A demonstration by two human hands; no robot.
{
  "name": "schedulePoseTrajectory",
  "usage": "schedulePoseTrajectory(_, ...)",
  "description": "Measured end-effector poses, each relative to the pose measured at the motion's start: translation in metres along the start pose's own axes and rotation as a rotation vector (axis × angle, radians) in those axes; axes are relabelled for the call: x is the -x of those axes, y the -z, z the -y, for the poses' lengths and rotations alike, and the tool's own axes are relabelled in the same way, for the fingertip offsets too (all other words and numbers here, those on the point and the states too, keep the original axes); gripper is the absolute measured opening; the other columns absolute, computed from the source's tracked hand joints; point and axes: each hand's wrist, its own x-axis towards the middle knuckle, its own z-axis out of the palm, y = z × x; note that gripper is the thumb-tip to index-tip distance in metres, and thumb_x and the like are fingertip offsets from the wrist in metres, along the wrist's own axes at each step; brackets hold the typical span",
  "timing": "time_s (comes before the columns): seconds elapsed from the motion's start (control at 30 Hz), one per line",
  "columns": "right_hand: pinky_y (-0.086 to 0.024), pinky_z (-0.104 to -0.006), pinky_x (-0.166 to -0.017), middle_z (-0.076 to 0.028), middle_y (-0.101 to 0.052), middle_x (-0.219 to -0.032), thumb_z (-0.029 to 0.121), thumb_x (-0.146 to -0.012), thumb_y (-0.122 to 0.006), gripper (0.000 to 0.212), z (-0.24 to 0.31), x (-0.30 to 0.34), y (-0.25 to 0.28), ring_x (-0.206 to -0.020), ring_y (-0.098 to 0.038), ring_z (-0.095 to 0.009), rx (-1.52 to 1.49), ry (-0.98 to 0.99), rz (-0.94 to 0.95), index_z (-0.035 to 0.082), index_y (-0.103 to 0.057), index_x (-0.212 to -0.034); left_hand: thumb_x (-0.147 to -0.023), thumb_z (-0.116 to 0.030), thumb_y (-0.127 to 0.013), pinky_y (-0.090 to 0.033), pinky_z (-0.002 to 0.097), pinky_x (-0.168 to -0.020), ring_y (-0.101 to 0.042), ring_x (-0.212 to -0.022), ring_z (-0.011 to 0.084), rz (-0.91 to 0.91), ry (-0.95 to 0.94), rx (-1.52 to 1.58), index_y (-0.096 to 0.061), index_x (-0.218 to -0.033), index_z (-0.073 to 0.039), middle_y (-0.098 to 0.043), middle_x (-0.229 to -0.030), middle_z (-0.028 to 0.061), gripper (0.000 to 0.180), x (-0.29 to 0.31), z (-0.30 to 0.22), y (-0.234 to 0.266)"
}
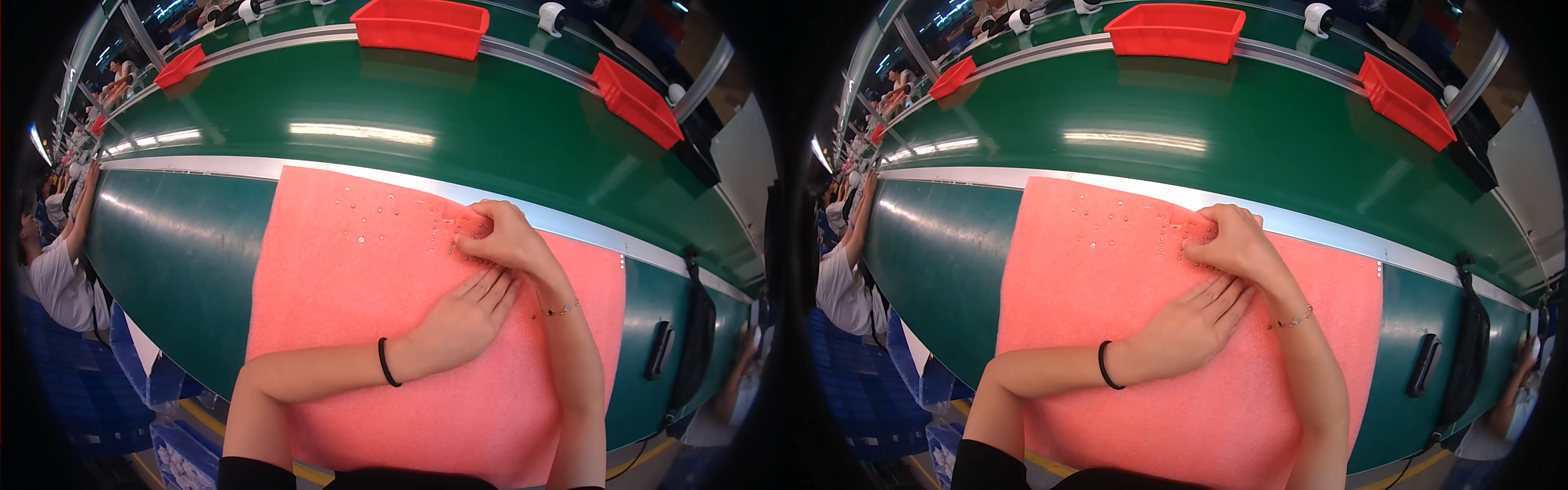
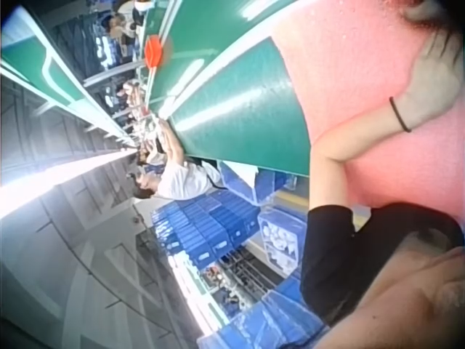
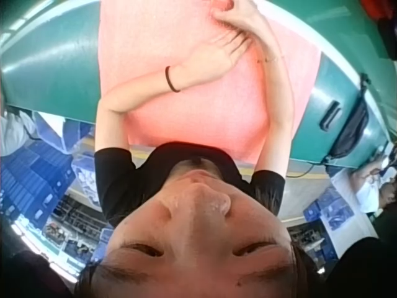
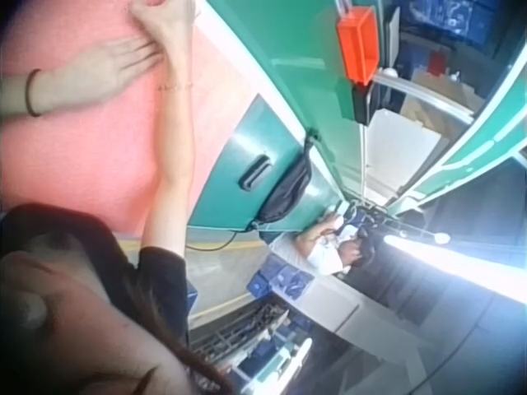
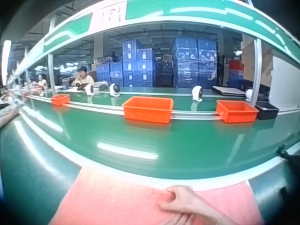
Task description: Sorting and arranging small electronic components on a foam mat at a factory assembly line.
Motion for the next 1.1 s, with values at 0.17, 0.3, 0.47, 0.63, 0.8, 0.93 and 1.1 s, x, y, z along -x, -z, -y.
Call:
schedulePoseTrajectory(0.17, -0.045, -0.0321, -0.062, -0.009, -0.057, -0.068, 0.022, -0.067, -0.075, 0.032, 0.007, -0.001, 0.004, -0.066, -0.054, -0.017, 0.064, -0.091, 0.072, -0.005, -0.061, -0.075, -0.082, -0.008, -0.050, -0.039, 0.0416, -0.103, -0.050, -0.120, 0.0351, 0.000, 0.003, 0.013, -0.046, -0.129, 0.012, -0.051, -0.128, 0.0276, 0.051, -0.001, 0.001, 0.002)
schedulePoseTrajectory(0.3, -0.039, -0.0364, -0.079, -0.015, -0.055, -0.064, 0.027, -0.062, -0.072, 0.032, -0.006, 0.000, -0.001, -0.060, -0.051, -0.028, -0.006, -0.001, -0.011, -0.001, -0.056, -0.065, -0.082, -0.009, -0.050, -0.039, 0.0416, -0.102, -0.050, -0.120, 0.0345, -0.004, -0.003, 0.000, -0.046, -0.129, 0.012, -0.051, -0.127, 0.0269, 0.051, -0.001, 0.000, 0.002)
schedulePoseTrajectory(0.47, -0.041, -0.0363, -0.079, -0.014, -0.053, -0.063, 0.024, -0.063, -0.072, 0.032, -0.012, -0.003, -0.003, -0.063, -0.053, -0.027, -0.081, -0.016, 0.023, -0.002, -0.054, -0.064, -0.081, -0.009, -0.050, -0.039, 0.0410, -0.101, -0.050, -0.119, 0.0339, 0.008, 0.001, -0.010, -0.046, -0.129, 0.011, -0.052, -0.126, 0.0263, 0.052, -0.001, 0.001, 0.002)
schedulePoseTrajectory(0.63, -0.040, -0.0360, -0.081, -0.014, -0.054, -0.064, 0.023, -0.063, -0.072, 0.031, -0.008, -0.001, -0.002, -0.064, -0.053, -0.027, -0.048, 0.011, -0.002, -0.002, -0.054, -0.065, -0.081, -0.010, -0.051, -0.040, 0.0406, -0.101, -0.051, -0.118, 0.0335, 0.003, 0.001, -0.011, -0.047, -0.128, 0.011, -0.052, -0.126, 0.0256, 0.051, -0.001, 0.001, 0.002)
schedulePoseTrajectory(0.8, -0.039, -0.0362, -0.083, -0.014, -0.055, -0.066, 0.023, -0.063, -0.072, 0.030, -0.007, 0.000, -0.006, -0.066, -0.054, -0.028, -0.060, 0.030, -0.033, -0.003, -0.056, -0.067, -0.082, -0.009, -0.051, -0.040, 0.0405, -0.100, -0.051, -0.118, 0.0333, 0.002, 0.008, 0.001, -0.047, -0.128, 0.011, -0.052, -0.126, 0.0255, 0.050, 0.000, 0.001, 0.002)
schedulePoseTrajectory(0.93, -0.042, -0.0346, -0.075, -0.012, -0.058, -0.071, 0.019, -0.065, -0.071, 0.027, -0.004, 0.000, -0.007, -0.069, -0.055, -0.023, -0.003, 0.001, -0.041, -0.004, -0.060, -0.074, -0.082, -0.010, -0.051, -0.040, 0.0406, -0.100, -0.052, -0.117, 0.0334, -0.006, 0.005, 0.007, -0.048, -0.126, 0.011, -0.053, -0.126, 0.0255, 0.049, -0.001, 0.001, 0.002)
schedulePoseTrajectory(1.1, -0.046, -0.0328, -0.066, -0.010, -0.060, -0.076, 0.016, -0.067, -0.070, 0.026, -0.001, -0.001, -0.006, -0.071, -0.056, -0.019, 0.106, -0.037, -0.011, -0.004, -0.064, -0.081, -0.081, -0.010, -0.052, -0.041, 0.0407, -0.099, -0.052, -0.116, 0.0335, -0.009, 0.006, 0.016, -0.050, -0.125, 0.011, -0.054, -0.124, 0.0256, 0.048, -0.001, 0.001, 0.002)
